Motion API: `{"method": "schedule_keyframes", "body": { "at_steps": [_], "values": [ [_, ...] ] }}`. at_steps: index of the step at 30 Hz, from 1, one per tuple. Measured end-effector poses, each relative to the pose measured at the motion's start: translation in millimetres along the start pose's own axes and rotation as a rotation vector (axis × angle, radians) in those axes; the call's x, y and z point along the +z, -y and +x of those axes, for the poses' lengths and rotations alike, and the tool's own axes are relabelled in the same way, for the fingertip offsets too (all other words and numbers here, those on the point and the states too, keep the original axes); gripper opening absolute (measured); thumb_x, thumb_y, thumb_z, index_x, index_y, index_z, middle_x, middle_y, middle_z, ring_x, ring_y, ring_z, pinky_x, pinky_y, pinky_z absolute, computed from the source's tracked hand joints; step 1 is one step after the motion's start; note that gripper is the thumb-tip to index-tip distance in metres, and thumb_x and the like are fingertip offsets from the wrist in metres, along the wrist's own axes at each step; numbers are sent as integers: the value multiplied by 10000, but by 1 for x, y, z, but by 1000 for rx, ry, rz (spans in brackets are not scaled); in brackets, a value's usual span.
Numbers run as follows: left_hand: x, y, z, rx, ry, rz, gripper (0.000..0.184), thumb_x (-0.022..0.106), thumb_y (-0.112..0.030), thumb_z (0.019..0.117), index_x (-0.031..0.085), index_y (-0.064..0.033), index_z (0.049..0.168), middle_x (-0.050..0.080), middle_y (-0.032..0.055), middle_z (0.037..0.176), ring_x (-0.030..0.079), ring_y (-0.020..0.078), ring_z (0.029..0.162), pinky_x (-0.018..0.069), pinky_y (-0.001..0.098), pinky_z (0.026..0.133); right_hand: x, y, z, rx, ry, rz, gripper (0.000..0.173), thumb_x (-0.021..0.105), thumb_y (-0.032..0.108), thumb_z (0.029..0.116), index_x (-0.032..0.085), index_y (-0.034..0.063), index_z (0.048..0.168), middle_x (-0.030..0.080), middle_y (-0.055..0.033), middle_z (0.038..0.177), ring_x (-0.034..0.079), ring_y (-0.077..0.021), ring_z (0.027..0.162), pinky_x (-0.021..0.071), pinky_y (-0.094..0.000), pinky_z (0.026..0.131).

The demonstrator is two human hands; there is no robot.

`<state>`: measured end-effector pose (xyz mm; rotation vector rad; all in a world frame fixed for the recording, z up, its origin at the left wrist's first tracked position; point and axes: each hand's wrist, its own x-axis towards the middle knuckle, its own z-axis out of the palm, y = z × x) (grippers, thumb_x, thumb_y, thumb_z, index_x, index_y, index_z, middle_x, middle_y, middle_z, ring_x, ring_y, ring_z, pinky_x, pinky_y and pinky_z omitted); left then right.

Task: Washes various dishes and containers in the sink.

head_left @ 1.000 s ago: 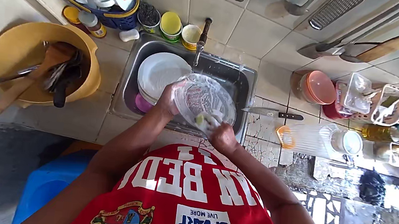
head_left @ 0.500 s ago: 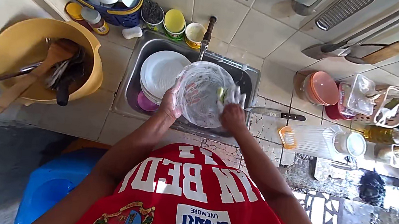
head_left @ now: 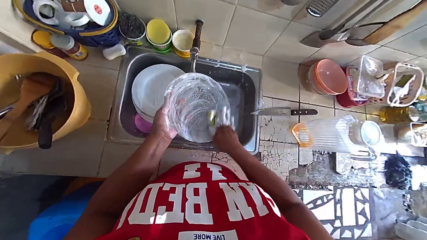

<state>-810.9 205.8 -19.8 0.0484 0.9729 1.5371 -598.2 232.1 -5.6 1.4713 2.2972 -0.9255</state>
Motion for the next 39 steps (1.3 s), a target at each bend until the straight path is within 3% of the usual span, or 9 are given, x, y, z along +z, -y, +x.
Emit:
{"method": "schedule_keyframes", "body": {
  "at_steps": [6, 13, 15, 20, 22, 26, 29, 34, 39],
  "values": [
    [-2, 10, -7, -31, -61, 113, 479, 349, -436, 1110, 432, -203, 1520, 644, 59, 1363, 662, 194, 1160, 563, 403, 945, 18, 41, 15, -346, 181, 50, 398, 548, 195, 1038, 621, -110, 1282, 621, -309, 1319, 554, -439, 1314, 414, -572, 1122],
    [-20, 0, -8, -25, -139, -2, 469, 364, -427, 1108, 445, -186, 1501, 644, 117, 1341, 667, 285, 1154, 571, 499, 935, 4, -5, 73, -32, 4, -89, 454, 569, 240, 999, 619, -58, 1337, 558, -292, 1433, 482, -457, 1388, 374, -647, 1139],
    [-30, -7, 0, 13, -197, -39, 474, 390, -439, 1099, 443, -191, 1500, 641, 133, 1336, 668, 309, 1145, 567, 530, 930, 10, -8, 67, -4, 30, -73, 364, 571, 204, 1019, 653, -64, 1253, 632, -293, 1298, 593, -460, 1250, 487, -639, 1022],
    [-62, -15, 14, 101, -302, -55, 468, 451, -416, 1086, 429, -175, 1487, 631, 138, 1329, 664, 317, 1140, 566, 549, 919, 29, -10, 53, 2, 29, 19, 506, 494, 196, 1062, 438, 36, 1540, 564, -253, 1444, 622, -431, 1243, 506, -592, 1029],
    [-72, -23, 19, 142, -338, -56, 467, 448, -419, 1087, 433, -157, 1474, 632, 146, 1321, 672, 314, 1120, 582, 534, 892, 28, -21, 49, -3, -39, 165, 523, 518, 186, 1050, 433, 88, 1556, 497, -173, 1548, 624, -385, 1261, 510, -578, 1043],
    [-91, -36, 34, 219, -346, -37, 462, 446, -423, 1087, 434, -153, 1462, 636, 139, 1290, 674, 303, 1091, 583, 531, 879, 25, -48, 37, 134, -82, 773, 372, 484, 206, 1089, 577, -10, 1377, 679, -230, 1184, 694, -297, 1037, 565, -451, 952],
    [-98, -36, 49, 257, -362, -20, 423, 418, -394, 1096, 437, -152, 1443, 629, 134, 1284, 660, 288, 1115, 572, 543, 898, 21, -56, 22, 278, -119, 1220, 382, 443, 233, 1114, 583, -43, 1337, 644, -224, 1231, 674, -251, 1043, 582, -399, 892],
    [-91, -28, 66, 234, -646, 262, 408, 410, -268, 1113, 485, -10, 1419, 574, 183, 1371, 600, 276, 1221, 530, 487, 1003, -11, -80, 4, 225, -122, 1262, 361, 463, 243, 1106, 588, -11, 1330, 663, -154, 1175, 675, -191, 963, 587, -363, 832],
    [-74, -34, 71, 184, -712, 607, 385, 465, -239, 1094, 539, 3, 1384, 591, 193, 1317, 604, 259, 1147, 522, 452, 963, -82, -154, 26, 231, -522, 1113, 453, 517, 219, 1080, 457, 76, 1506, 625, -219, 1318, 704, -301, 979, 610, -475, 802]
  ]
}}
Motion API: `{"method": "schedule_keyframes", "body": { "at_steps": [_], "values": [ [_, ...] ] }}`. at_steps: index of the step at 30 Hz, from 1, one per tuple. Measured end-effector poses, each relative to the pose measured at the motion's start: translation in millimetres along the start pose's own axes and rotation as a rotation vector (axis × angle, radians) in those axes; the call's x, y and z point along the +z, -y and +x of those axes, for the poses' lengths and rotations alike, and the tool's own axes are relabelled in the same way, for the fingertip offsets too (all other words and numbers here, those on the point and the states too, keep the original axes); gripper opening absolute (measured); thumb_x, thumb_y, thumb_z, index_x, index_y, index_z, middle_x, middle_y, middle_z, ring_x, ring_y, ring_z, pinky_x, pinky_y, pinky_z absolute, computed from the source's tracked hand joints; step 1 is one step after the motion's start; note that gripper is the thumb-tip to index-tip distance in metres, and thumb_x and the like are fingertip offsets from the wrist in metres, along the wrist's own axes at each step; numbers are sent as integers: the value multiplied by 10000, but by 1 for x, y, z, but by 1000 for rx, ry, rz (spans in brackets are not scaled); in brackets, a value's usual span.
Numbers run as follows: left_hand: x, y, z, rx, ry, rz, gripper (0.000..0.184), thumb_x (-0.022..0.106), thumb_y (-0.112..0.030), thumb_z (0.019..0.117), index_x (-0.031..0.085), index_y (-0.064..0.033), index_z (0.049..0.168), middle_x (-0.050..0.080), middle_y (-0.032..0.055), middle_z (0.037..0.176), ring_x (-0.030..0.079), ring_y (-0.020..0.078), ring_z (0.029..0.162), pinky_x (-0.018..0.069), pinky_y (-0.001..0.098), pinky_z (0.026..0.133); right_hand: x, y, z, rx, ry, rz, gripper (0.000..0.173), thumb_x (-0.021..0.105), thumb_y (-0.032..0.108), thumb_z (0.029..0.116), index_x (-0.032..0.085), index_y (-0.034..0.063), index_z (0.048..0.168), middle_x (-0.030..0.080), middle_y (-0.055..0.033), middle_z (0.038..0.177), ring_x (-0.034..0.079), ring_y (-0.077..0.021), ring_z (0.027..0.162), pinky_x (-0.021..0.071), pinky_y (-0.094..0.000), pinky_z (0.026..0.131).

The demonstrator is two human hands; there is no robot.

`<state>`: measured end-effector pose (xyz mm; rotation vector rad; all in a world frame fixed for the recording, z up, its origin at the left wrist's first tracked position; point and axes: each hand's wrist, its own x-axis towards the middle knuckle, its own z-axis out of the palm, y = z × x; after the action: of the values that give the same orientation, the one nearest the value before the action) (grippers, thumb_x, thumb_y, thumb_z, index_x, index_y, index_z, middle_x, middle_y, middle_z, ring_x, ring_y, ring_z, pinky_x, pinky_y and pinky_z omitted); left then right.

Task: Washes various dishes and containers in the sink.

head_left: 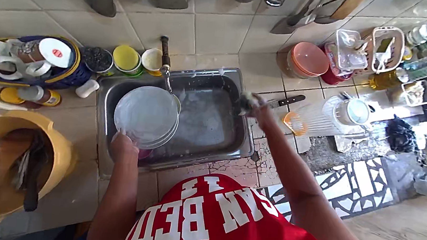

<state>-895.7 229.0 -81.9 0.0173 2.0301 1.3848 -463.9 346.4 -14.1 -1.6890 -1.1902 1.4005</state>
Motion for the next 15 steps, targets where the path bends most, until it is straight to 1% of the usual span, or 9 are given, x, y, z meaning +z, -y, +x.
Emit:
{"method": "schedule_keyframes", "body": {
  "at_steps": [2, 4, 5, 6, 8, 9, 10, 12, 15],
  "values": [
    [3, -7, -7, 16, 3, 57, 397, 460, -248, 1091, 516, -19, 1411, 580, 177, 1286, 589, 241, 1080, 511, 439, 924, -39, 14, 38, -95, -228, -139, 481, 528, 198, 1068, 441, 90, 1529, 619, -243, 1344, 707, -347, 1034, 607, -524, 852],
    [4, -8, -12, 27, -3, 89, 414, 445, -263, 1098, 497, -51, 1450, 570, 168, 1317, 586, 232, 1065, 506, 429, 908, -77, 32, 72, -156, -480, -362, 464, 539, 177, 1036, 503, 77, 1488, 630, -270, 1324, 673, -411, 1126, 545, -602, 950],
    [3, -6, -13, 34, -8, 105, 420, 438, -265, 1101, 494, -57, 1462, 564, 167, 1339, 590, 231, 1072, 508, 426, 909, -91, 41, 85, -168, -581, -465, 453, 505, 259, 1055, 528, 73, 1467, 614, -258, 1355, 629, -406, 1215, 503, -596, 1018],
    [0, -4, -15, 43, 3, 117, 424, 432, -250, 1102, 487, -53, 1473, 544, 174, 1400, 589, 245, 1139, 506, 439, 950, -105, 46, 100, -165, -659, -556, 480, 481, 327, 1064, 541, 70, 1465, 576, -251, 1416, 571, -401, 1308, 464, -578, 1076],
    [-9, 3, -22, 70, 32, 150, 421, 445, -215, 1098, 490, -32, 1475, 493, 185, 1504, 557, 281, 1295, 487, 469, 1045, -131, 44, 136, -87, -665, -731, 608, 505, 438, 1042, 478, 59, 1517, 461, -253, 1537, 456, -412, 1426, 407, -583, 1137],
    [-14, 6, -27, 87, 39, 179, 415, 463, -202, 1093, 500, -21, 1465, 493, 188, 1510, 549, 281, 1317, 479, 466, 1063, -142, 40, 151, -22, -603, -823, 685, 572, 441, 1005, 434, 32, 1536, 433, -293, 1542, 447, -459, 1420, 406, -641, 1114],
    [-19, 11, -31, 108, 45, 209, 410, 492, -195, 1083, 512, -5, 1447, 511, 191, 1488, 555, 272, 1300, 477, 458, 1060, -151, 37, 164, 43, -522, -890, 724, 662, 376, 954, 435, -22, 1515, 411, -339, 1531, 423, -513, 1412, 388, -709, 1091],
    [-32, 23, -38, 129, 59, 269, 412, 541, -204, 1066, 531, 6, 1421, 536, 182, 1465, 561, 266, 1292, 478, 462, 1061, -158, 31, 181, 175, -434, -1024, 621, 745, 279, 875, 574, -72, 1357, 503, -374, 1428, 449, -557, 1364, 392, -760, 1033],
    [-45, 37, -58, 129, 71, 359, 408, 550, -215, 1059, 552, 23, 1389, 559, 194, 1435, 572, 275, 1278, 482, 486, 1054, -150, 23, 197, 257, -486, -1067, 482, 686, 170, 898, 612, -76, 1306, 538, -353, 1404, 449, -535, 1375, 404, -733, 1035]
  ]
}}
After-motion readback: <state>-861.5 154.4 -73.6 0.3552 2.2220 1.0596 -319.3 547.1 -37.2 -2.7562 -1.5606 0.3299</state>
